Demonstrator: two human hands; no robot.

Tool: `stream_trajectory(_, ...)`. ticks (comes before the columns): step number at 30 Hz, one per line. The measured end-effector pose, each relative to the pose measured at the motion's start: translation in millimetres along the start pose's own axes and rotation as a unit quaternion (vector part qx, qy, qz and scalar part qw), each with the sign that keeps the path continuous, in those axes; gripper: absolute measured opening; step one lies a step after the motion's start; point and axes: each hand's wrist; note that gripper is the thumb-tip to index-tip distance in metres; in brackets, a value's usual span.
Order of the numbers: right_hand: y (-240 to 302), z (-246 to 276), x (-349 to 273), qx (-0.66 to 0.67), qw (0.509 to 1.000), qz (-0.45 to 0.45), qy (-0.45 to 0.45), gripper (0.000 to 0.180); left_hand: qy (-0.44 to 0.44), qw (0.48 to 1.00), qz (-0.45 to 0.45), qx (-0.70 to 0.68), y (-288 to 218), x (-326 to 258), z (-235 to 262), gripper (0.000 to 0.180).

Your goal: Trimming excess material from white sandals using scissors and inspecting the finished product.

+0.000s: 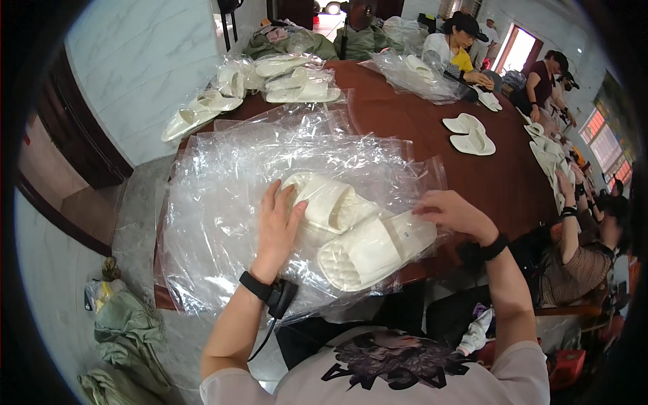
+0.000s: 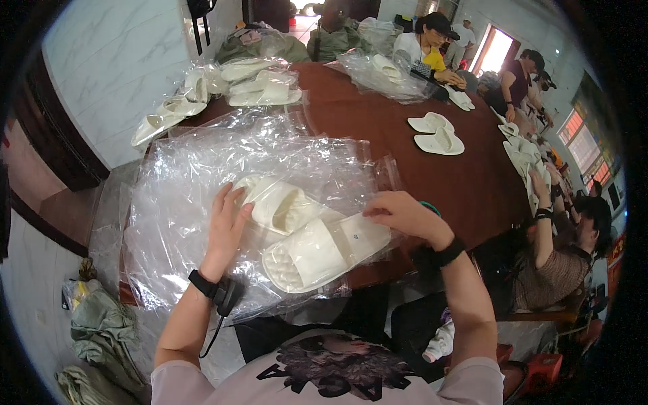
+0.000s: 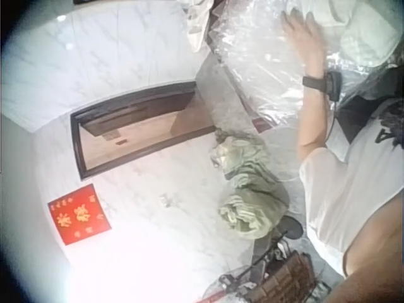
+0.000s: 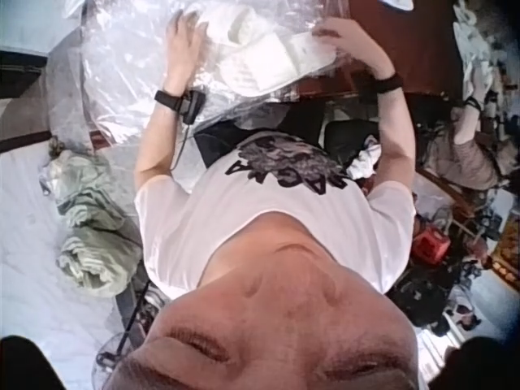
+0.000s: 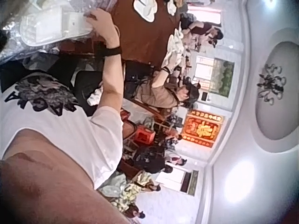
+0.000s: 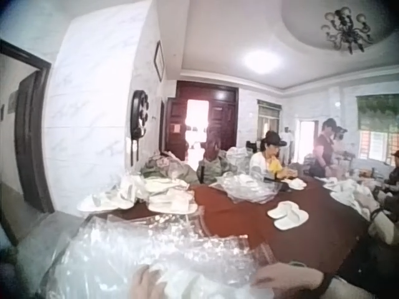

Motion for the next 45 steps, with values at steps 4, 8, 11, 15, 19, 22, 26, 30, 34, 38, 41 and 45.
stream_trajectory(4,4,-20,26,-0.048,0.993,0.111,0.015,0.033,0.010,1.000,-0.003,0.003,3,-1,-1,0.046)
stream_trajectory(8,26,-23,44,-0.037,0.987,-0.065,0.141,0.048,0.006,1.000,0.003,-0.002,4,-4,1,0.046)
stream_trajectory(11,3,-29,46,0.021,0.980,-0.095,0.176,0.052,0.002,0.999,0.022,-0.047,-2,-2,1,0.044)
stream_trajectory(15,-12,-36,41,0.087,0.980,-0.077,0.165,0.046,-0.005,0.995,0.014,-0.095,1,1,6,0.041)
stream_trajectory(19,10,-17,37,0.154,0.971,-0.126,0.135,0.055,-0.064,0.987,0.020,-0.147,4,2,14,0.039)
stream_trajectory(22,28,1,37,0.174,0.969,-0.113,0.134,0.045,-0.091,0.989,-0.004,-0.116,-2,4,18,0.038)
stream_trajectory(26,30,-4,25,0.228,0.968,-0.101,0.000,0.038,-0.088,0.978,0.026,-0.188,-13,4,24,0.039)
stream_trajectory(30,36,-11,19,0.268,0.956,-0.099,-0.062,0.034,-0.016,0.962,0.130,-0.239,-22,9,33,0.040)
stream_trajectory(34,50,-15,24,0.290,0.941,-0.115,-0.132,0.037,-0.130,0.982,0.033,-0.136,6,10,22,0.039)
stream_trajectory(38,6,-45,22,0.380,0.913,-0.120,-0.084,0.040,-0.016,0.940,0.178,-0.290,4,6,14,0.035)
stream_trajectory(41,-13,-80,23,0.364,0.915,-0.139,-0.100,0.038,-0.041,0.922,0.192,-0.333,-14,10,21,0.028)
stream_trajectory(45,38,-45,16,0.332,0.928,-0.143,-0.090,0.035,-0.049,0.934,0.215,-0.282,-9,5,38,0.025)
Point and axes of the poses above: each hand's wrist, its own x-axis towards the middle knuckle, its own z-axis out of the back of the hand, y = z × x, and after that the axes turned 3 degrees about z, right-handed
